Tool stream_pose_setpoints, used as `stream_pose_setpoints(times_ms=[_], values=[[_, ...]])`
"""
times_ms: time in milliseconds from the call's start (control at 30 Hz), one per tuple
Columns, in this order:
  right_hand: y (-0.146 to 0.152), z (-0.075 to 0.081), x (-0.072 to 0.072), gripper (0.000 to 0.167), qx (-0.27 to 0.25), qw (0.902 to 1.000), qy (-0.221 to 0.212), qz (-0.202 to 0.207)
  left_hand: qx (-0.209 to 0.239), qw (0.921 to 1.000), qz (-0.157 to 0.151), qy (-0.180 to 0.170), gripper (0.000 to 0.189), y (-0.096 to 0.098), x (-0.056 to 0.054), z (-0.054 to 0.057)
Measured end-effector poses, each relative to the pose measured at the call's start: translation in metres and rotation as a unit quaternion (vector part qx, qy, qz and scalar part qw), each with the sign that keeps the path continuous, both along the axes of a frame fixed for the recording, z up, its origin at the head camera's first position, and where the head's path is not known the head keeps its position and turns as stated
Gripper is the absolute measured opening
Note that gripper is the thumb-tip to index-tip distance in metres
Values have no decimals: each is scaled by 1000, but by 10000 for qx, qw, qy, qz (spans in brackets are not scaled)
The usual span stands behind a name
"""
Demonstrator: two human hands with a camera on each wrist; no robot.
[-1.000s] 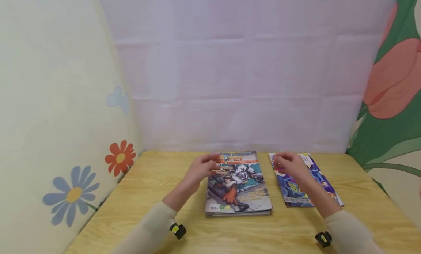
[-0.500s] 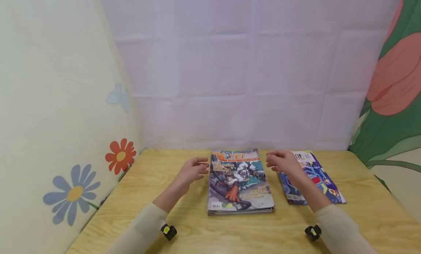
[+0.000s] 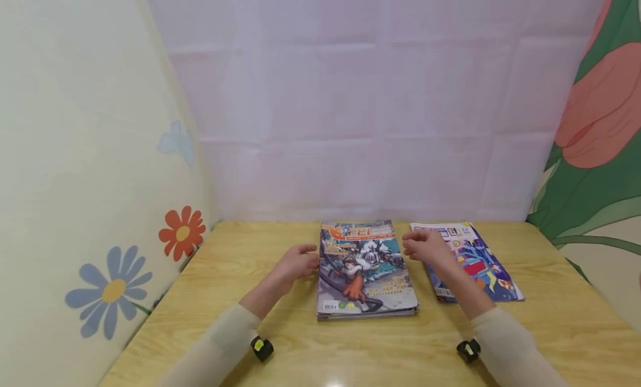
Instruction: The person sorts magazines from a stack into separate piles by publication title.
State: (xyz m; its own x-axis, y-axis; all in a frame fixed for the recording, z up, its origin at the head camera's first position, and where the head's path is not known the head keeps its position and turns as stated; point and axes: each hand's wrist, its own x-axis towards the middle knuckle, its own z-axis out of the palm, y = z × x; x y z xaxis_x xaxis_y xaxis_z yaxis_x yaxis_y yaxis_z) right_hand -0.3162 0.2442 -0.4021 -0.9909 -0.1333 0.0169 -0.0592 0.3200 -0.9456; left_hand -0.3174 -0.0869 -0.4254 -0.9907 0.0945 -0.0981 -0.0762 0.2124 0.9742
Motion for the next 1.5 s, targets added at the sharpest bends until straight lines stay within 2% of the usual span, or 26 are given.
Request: stream_pose_setpoints(times_ms=[167,267,400,600,833,1100,1300,1500], values=[[0,-9,1,46,478,9962,-525,503,-15,9999,-35,-97,47,2,1,-5],[1,-12,2,50,615,9937,-663,656,273,9990,-174,-296,48,2,2,-5],[2,-13,4,56,520,9926,-766,790,648,9965,-278,-448,48,2,2,-5],[4,-12,6,58,455,9912,-879,879,613,9967,-290,-450,48,0,2,-7],[6,-14,4,53,74,9918,-1082,672,596,9966,-365,-431,54,1,4,-6],[7,-11,2,56,-305,9895,-1089,902,662,9966,-362,-336,56,2,5,-6],[6,-11,5,58,-277,9893,-1142,869,826,9950,-457,-338,56,2,7,-6],[10,-9,7,60,-368,9867,-1127,1111,952,9935,-529,-345,55,1,5,-6]])
